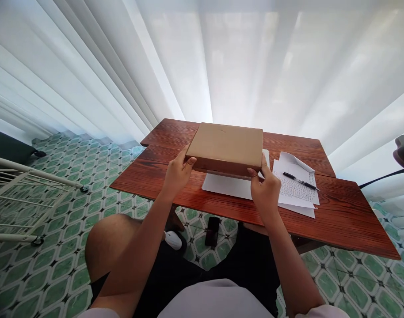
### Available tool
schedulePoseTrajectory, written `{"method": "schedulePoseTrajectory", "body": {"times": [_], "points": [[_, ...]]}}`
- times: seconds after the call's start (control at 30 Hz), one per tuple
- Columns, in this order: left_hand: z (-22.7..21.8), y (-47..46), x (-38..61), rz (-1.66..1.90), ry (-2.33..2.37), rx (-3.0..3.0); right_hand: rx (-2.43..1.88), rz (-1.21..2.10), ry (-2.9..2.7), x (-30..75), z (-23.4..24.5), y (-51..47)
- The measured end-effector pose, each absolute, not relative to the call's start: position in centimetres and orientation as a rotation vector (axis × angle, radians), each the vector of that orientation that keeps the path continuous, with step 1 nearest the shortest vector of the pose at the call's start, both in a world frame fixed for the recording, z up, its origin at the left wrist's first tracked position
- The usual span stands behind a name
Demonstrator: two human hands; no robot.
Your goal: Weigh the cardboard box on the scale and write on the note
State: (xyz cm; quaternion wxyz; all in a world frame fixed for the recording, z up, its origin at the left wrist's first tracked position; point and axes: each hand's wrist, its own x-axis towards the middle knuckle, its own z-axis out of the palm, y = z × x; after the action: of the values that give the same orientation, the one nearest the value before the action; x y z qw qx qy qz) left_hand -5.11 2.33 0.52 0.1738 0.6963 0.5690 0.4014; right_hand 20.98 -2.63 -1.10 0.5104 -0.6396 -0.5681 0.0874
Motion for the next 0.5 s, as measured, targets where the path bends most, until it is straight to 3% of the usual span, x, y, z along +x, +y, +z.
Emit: {"method": "schedulePoseTrajectory", "body": {"times": [0.5], "points": [[1.4, 2.0, -15.4, 1.308, 1.672, 1.874, -1.267, 0.53, -1.409, 11.8, -0.7, 0.2]]}}
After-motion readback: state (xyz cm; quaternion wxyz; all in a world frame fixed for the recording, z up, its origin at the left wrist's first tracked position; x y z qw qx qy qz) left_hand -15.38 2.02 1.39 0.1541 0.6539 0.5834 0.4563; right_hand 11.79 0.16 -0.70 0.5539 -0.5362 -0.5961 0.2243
